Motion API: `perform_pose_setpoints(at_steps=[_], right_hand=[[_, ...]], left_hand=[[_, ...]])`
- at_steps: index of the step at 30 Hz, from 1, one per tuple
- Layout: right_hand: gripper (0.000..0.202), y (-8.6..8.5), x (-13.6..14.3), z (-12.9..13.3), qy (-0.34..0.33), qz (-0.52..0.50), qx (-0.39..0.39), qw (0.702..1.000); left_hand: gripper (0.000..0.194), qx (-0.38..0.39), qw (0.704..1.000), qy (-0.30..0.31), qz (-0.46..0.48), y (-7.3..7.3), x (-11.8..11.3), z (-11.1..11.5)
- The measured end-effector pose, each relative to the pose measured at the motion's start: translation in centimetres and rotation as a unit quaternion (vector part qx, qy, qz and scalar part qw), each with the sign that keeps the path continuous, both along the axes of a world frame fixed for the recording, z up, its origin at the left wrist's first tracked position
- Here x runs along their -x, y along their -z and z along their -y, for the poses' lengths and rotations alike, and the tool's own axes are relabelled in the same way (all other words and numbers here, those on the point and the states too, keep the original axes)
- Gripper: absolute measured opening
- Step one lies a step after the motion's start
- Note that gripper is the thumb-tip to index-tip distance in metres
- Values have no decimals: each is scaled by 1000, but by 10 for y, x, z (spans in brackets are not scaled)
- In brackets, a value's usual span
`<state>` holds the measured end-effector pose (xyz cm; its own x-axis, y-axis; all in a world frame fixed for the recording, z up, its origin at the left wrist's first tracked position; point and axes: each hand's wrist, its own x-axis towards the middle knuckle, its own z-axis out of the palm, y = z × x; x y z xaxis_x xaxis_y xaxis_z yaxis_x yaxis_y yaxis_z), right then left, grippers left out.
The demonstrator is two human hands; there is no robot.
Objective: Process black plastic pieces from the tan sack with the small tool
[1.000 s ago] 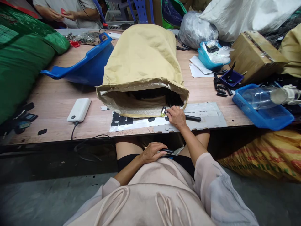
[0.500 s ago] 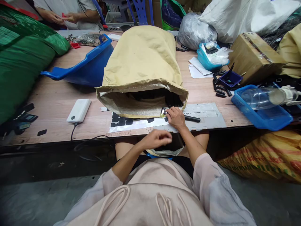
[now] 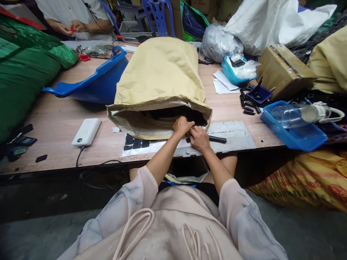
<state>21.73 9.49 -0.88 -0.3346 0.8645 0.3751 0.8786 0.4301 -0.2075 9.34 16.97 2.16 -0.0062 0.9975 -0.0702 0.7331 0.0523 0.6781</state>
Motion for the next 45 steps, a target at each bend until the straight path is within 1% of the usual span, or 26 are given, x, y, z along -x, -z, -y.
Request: perform_pose_setpoints(at_steps=[2,3,5,7,9,11,14,16,19,23,26,31,34,36,39,45], right_hand=[[18,-1,0,0,-2,-7,5,1000],[19,-1,0,1,-4,-10,8,1000],[20,-2,0,1,-6,-19,12,1000],[21,-2,-1,2,-7,-29,15,999],[21,-2,-1,3,-8,-39,14,999],[20,-2,-1,3,-7,-46,11,999],[19,-1,-2,3,0,-51,3,999],[20,0,-2,2,3,-46,-5,999],[24,1,-2,2,5,-26,-24,999],[31,-1,-3,4,18,-10,-59,998],[33,-9,-5,7,16,-12,-69,997],[34,-33,-1,21,11,-60,-48,997],[34,-39,8,31,-13,-111,-13,994],[33,-37,14,36,-24,-136,13,990],[30,-31,21,41,-26,-144,34,989],[33,-25,29,48,-43,-150,19,988]], left_hand=[[17,-17,999,-27,13,-8,9,7],[17,-41,998,-37,24,-13,16,13],[18,-111,992,-17,61,-22,35,29],[18,-153,984,13,91,-25,58,48],[17,-162,981,50,97,-20,83,66],[15,-156,980,91,77,-9,104,80],[15,-140,978,150,30,12,120,91],[16,-136,976,172,-4,23,122,92],[18,-132,977,165,-29,31,116,90],[21,-126,979,162,-10,30,113,87],[22,-119,980,162,1,27,113,87],[21,-116,979,166,-1,25,114,88],[22,-117,979,167,-3,26,114,87],[22,-117,979,168,-3,27,114,87],[25,-116,979,166,-3,29,114,85],[22,-105,980,167,-11,31,114,84]])
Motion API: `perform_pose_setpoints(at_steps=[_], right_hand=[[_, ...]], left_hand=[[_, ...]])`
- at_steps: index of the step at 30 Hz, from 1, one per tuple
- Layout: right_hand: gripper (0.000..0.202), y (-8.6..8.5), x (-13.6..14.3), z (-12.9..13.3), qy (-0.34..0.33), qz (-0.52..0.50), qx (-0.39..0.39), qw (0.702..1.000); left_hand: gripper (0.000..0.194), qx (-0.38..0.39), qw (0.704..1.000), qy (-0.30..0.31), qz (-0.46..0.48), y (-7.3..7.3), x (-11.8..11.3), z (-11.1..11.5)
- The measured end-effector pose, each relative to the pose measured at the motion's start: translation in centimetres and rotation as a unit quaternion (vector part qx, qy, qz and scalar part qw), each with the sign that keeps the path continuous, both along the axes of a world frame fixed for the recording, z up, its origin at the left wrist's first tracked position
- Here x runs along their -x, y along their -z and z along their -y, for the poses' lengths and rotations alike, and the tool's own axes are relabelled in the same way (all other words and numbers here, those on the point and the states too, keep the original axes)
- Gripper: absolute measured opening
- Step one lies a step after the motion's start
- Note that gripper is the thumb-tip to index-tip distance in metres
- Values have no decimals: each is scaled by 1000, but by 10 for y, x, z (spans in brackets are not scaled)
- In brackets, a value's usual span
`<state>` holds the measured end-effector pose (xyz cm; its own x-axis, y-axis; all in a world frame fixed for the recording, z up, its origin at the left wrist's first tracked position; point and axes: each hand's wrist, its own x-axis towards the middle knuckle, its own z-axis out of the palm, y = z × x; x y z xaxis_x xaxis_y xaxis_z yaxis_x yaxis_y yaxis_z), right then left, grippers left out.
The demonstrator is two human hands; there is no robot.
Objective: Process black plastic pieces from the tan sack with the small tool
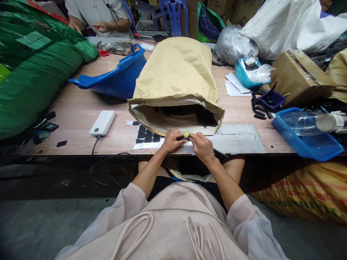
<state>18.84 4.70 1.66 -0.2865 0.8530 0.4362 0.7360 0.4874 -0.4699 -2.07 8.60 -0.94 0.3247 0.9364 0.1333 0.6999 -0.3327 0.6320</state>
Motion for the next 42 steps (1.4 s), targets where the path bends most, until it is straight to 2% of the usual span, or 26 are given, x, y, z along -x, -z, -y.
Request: perform_pose_setpoints(at_steps=[5,11,17,24,29,35,42], right_hand=[[29,2,0,1,14,27,7,1000],[32,-5,-11,-1,47,-18,-7,999],[29,3,-18,0,53,-4,10,999],[28,1,-31,-36,79,23,-14,997],[28,15,-39,-59,55,95,-35,993],[28,29,-38,-60,55,112,-38,991],[27,25,-36,-57,60,118,-13,991]], left_hand=[[22,4,1000,-8,1,-1,-2,0],[24,13,1000,-14,4,-3,-3,1],[24,14,1000,-17,6,-3,-4,1],[23,8,1000,-20,3,-5,-5,2],[23,7,1000,-13,2,-5,-3,3],[22,9,1000,-9,-1,-3,-1,2],[23,0,1000,0,-2,-1,2,4]])
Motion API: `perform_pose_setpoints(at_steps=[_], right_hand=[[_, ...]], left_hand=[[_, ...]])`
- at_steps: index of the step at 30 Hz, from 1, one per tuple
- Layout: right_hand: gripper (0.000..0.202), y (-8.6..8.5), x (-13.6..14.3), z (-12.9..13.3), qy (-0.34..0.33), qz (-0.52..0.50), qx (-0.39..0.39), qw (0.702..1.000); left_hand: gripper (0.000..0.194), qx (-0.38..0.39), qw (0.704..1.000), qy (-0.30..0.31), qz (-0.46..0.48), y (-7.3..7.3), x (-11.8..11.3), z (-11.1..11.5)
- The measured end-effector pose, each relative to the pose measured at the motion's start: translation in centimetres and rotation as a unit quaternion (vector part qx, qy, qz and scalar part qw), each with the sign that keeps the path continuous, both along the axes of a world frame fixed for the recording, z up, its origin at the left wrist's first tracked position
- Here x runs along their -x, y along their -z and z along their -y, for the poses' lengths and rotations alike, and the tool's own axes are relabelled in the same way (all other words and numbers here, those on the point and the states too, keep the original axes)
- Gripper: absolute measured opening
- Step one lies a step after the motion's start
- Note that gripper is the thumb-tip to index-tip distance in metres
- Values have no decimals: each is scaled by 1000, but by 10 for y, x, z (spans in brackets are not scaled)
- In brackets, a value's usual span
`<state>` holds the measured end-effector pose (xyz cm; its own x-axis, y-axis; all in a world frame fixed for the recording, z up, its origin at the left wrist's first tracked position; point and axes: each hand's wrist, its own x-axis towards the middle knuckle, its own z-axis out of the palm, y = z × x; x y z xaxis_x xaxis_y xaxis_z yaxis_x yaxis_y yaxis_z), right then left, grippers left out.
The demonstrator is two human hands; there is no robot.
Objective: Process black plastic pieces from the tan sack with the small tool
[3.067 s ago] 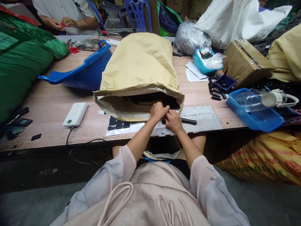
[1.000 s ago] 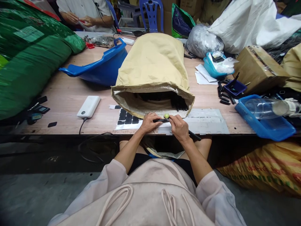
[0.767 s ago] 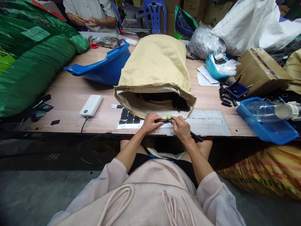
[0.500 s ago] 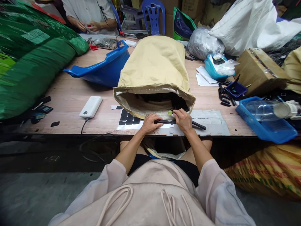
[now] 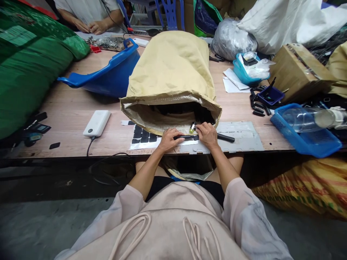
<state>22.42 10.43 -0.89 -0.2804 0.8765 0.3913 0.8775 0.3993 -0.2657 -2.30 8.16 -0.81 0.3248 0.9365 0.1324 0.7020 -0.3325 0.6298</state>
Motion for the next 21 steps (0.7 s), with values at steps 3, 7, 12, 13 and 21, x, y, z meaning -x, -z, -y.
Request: perform_pose_setpoints(at_steps=[3,7,12,13,21], right_hand=[[26,0,1,0,-1,-7,8,1000],[26,2,1,-1,1,-20,14,1000],[25,2,2,-1,-2,-18,14,1000],[25,2,2,-1,-2,-17,14,1000],[23,2,3,-1,-1,-15,21,1000]], left_hand=[[23,1,1000,-2,-6,1,0,-2],[21,-1,1000,-5,-12,-4,0,-1],[26,-30,996,70,37,-19,-4,45],[28,-23,992,110,55,-19,-5,61],[26,191,970,134,-67,52,-21,119]])
